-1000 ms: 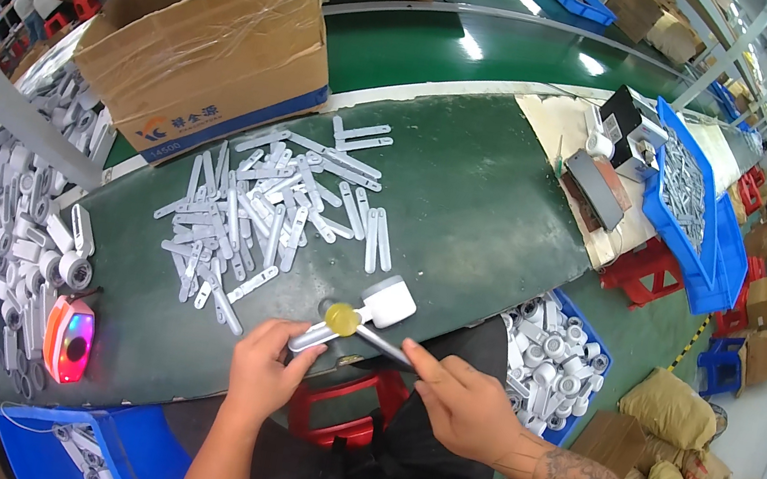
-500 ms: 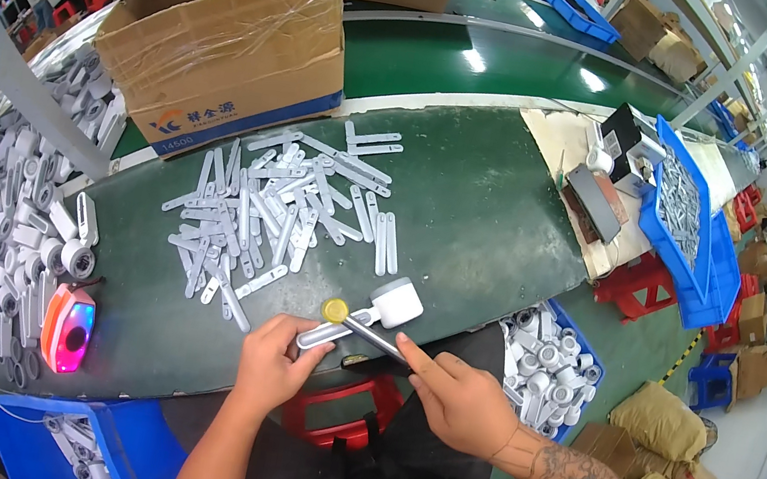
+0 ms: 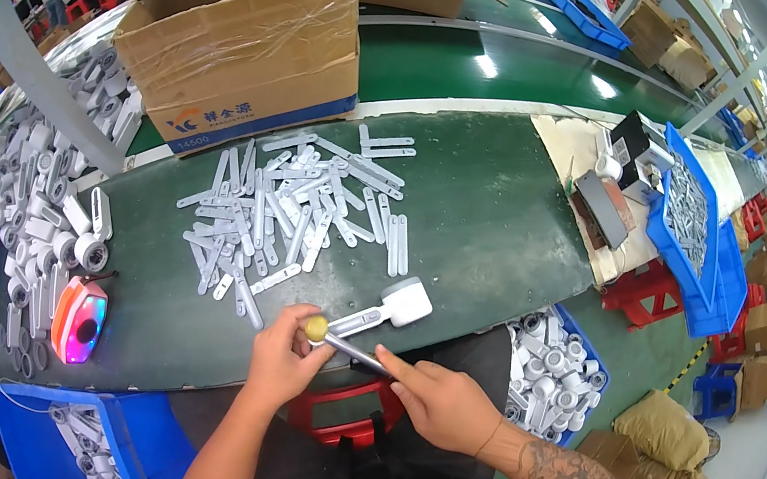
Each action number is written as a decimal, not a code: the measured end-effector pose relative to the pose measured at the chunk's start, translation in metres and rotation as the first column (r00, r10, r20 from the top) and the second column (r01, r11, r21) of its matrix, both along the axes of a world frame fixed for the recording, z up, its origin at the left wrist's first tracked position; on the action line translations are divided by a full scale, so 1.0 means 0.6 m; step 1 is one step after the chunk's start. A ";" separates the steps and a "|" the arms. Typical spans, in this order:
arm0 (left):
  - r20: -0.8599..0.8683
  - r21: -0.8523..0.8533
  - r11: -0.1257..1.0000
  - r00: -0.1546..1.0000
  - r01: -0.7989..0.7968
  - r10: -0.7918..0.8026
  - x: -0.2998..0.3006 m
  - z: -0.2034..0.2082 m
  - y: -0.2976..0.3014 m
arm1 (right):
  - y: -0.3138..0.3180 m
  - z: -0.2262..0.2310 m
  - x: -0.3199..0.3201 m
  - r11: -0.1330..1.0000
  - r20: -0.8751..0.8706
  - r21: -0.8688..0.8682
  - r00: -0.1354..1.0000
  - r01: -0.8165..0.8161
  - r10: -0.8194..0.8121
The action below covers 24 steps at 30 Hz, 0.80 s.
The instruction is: The person assembles small appliances by fitting metal brackets into plastic housings, tapping them into place with a small hammer, and arranging the components on the workbench.
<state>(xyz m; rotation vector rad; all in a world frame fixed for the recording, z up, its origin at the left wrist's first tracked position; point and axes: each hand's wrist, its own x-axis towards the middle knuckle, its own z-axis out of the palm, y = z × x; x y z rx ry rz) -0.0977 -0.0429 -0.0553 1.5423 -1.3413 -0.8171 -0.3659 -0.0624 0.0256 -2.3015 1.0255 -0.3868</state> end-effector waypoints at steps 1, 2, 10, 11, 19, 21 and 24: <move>0.153 -0.031 0.997 0.986 0.070 -0.064 0.002 0.005 -0.002 | -0.002 -0.001 -0.004 0.999 0.166 0.026 0.986 0.027 -0.031; 0.303 -0.053 0.988 0.945 0.144 -0.121 0.000 0.011 -0.006 | -0.003 0.005 -0.012 0.999 0.163 0.023 0.986 0.038 -0.041; 0.171 -0.034 0.988 0.975 0.149 -0.141 -0.044 0.085 0.013 | -0.047 0.038 -0.091 0.919 0.188 0.226 0.911 0.323 -0.367; 0.179 -0.017 0.977 0.962 0.215 -0.208 -0.049 0.094 0.013 | -0.054 0.035 -0.100 0.924 0.187 0.266 0.925 0.276 -0.331; 0.234 -0.170 0.958 0.954 0.230 -0.188 -0.063 0.135 -0.012 | -0.125 0.000 -0.162 0.933 0.176 0.254 0.936 0.256 -0.305; 0.302 -0.136 0.989 0.953 0.063 -0.019 0.000 0.156 0.023 | -0.190 0.016 -0.184 0.905 0.101 0.194 0.910 0.379 -0.402; 0.304 -0.076 0.962 0.913 -0.261 0.272 0.122 0.202 0.114 | -0.327 0.009 -0.221 0.911 0.189 0.136 0.893 0.388 -0.409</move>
